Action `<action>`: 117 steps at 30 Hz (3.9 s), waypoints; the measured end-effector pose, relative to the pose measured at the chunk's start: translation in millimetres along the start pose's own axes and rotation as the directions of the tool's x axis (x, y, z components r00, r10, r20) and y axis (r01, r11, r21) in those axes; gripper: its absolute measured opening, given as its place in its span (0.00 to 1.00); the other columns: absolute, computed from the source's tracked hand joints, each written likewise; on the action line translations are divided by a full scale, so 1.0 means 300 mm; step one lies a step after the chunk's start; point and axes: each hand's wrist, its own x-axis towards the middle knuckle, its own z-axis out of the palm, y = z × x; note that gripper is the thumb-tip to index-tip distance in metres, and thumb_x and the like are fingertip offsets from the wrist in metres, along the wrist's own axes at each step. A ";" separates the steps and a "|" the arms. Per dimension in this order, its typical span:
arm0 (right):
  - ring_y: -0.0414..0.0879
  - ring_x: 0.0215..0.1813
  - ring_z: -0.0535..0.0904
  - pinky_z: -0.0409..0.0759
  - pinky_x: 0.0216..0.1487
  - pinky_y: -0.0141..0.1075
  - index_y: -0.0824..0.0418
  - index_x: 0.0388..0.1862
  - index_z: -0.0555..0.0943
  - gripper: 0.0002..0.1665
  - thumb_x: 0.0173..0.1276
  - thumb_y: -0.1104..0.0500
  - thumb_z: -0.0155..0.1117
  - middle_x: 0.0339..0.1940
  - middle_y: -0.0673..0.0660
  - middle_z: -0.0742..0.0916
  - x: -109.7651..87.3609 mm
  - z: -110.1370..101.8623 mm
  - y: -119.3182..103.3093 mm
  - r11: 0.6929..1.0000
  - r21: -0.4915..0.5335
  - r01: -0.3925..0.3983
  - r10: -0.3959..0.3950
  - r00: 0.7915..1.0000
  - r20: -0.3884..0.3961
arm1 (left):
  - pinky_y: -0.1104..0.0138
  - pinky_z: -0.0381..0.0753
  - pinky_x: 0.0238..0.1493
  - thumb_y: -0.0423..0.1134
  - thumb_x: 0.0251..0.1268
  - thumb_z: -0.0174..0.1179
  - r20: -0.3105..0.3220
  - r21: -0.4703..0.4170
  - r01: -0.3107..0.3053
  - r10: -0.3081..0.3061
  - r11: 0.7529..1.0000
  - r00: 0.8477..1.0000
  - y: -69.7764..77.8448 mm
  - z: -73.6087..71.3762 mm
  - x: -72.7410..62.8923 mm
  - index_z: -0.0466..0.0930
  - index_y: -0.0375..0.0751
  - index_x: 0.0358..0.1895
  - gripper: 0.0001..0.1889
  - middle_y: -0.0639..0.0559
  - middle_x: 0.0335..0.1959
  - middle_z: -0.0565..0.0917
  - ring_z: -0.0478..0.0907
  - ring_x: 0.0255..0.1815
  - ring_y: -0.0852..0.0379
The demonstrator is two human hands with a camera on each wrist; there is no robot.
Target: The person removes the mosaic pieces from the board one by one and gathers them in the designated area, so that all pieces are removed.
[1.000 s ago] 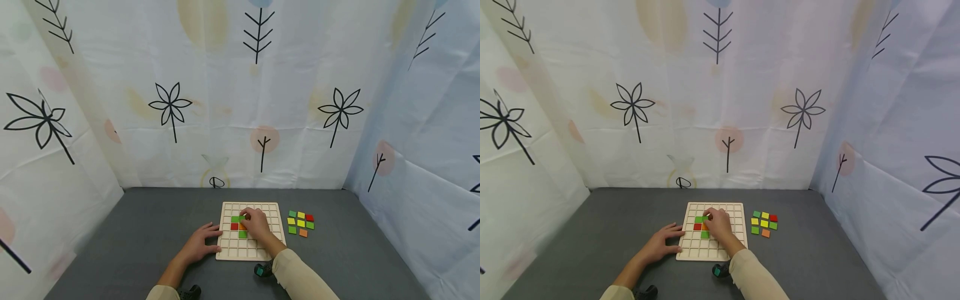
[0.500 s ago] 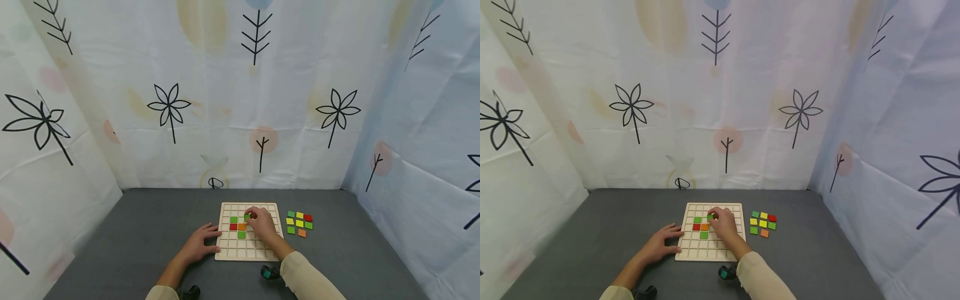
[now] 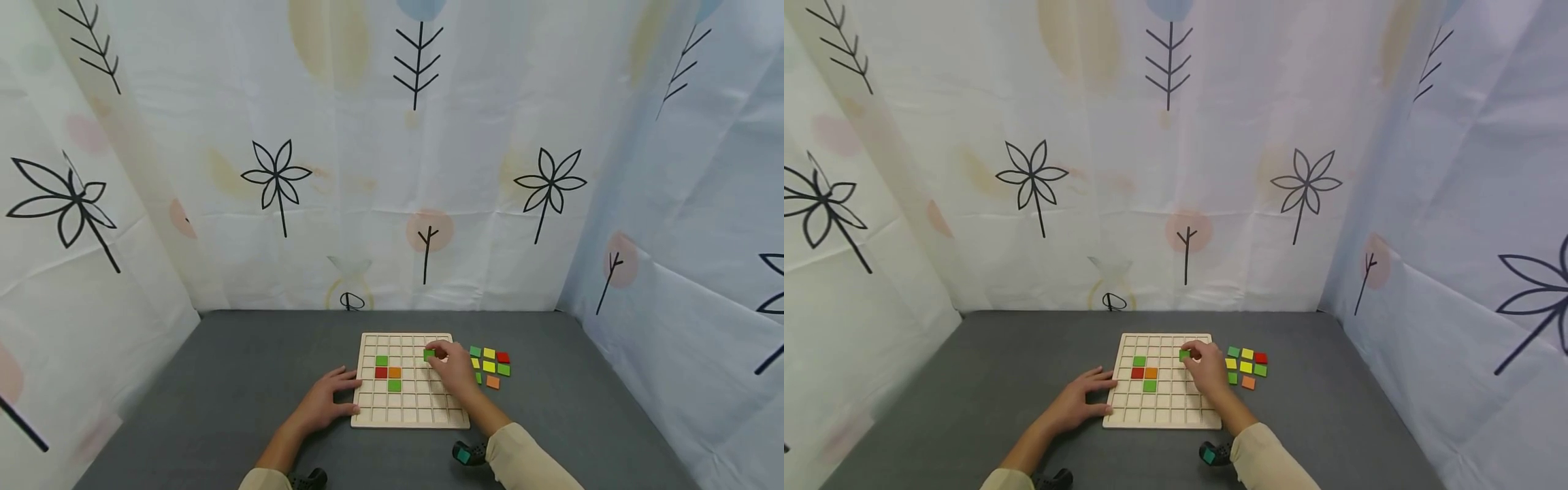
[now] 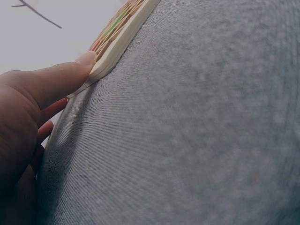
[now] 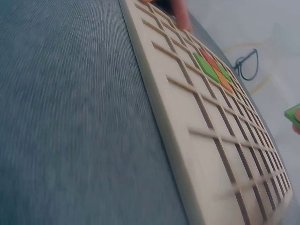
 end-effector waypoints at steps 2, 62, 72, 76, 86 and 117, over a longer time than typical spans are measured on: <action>0.44 0.35 0.74 0.74 0.33 0.40 0.57 0.43 0.86 0.10 0.62 0.65 0.70 0.31 0.48 0.79 -0.007 -0.021 0.008 1.000 -0.001 -0.007 0.007 1.000 -0.024 | 0.37 0.59 0.63 0.53 0.54 0.71 -0.002 -0.003 0.006 -0.006 1.000 1.000 -0.002 0.000 0.000 0.80 0.42 0.60 0.31 0.44 0.66 0.73 0.57 0.72 0.36; 0.56 0.40 0.79 0.76 0.43 0.52 0.68 0.41 0.86 0.11 0.59 0.65 0.71 0.36 0.59 0.83 -0.182 -0.366 0.267 0.929 -0.283 -0.238 0.225 0.971 -0.080 | 0.38 0.60 0.63 0.52 0.55 0.70 -0.004 -0.008 0.011 -0.011 1.000 1.000 -0.001 -0.001 -0.001 0.80 0.43 0.61 0.30 0.45 0.67 0.72 0.56 0.73 0.38; 0.53 0.38 0.77 0.75 0.41 0.50 0.65 0.39 0.85 0.09 0.57 0.66 0.72 0.34 0.57 0.83 -0.171 -0.370 0.263 0.927 -0.289 -0.238 0.232 0.971 -0.058 | 0.37 0.60 0.63 0.53 0.55 0.70 -0.005 -0.004 -0.006 0.006 1.000 1.000 -0.005 0.004 -0.005 0.80 0.42 0.60 0.31 0.44 0.66 0.73 0.57 0.72 0.36; 0.51 0.35 0.75 0.73 0.38 0.47 0.65 0.39 0.85 0.10 0.57 0.66 0.72 0.33 0.56 0.82 -0.169 -0.371 0.260 0.932 -0.298 -0.208 0.200 0.978 -0.060 | 0.37 0.60 0.62 0.53 0.55 0.70 -0.004 0.016 -0.010 0.010 1.000 1.000 -0.008 0.007 -0.004 0.80 0.42 0.60 0.31 0.44 0.66 0.74 0.58 0.72 0.36; 0.53 0.39 0.76 0.75 0.41 0.50 0.64 0.40 0.85 0.10 0.59 0.64 0.72 0.36 0.57 0.84 -0.124 -0.336 0.193 0.937 -0.301 -0.176 0.154 0.983 -0.095 | 0.38 0.60 0.63 0.53 0.55 0.70 -0.009 0.014 0.011 -0.011 1.000 1.000 -0.008 0.007 -0.001 0.80 0.43 0.61 0.31 0.46 0.66 0.73 0.57 0.73 0.38; 0.52 0.39 0.77 0.77 0.38 0.44 0.59 0.33 0.86 0.07 0.57 0.68 0.73 0.33 0.52 0.84 -0.058 -0.130 0.064 0.981 -0.122 0.151 -0.168 0.975 -0.145 | 0.38 0.60 0.63 0.53 0.55 0.70 -0.007 0.015 0.007 -0.007 1.000 1.000 -0.010 0.006 0.003 0.80 0.43 0.61 0.31 0.46 0.66 0.73 0.57 0.73 0.38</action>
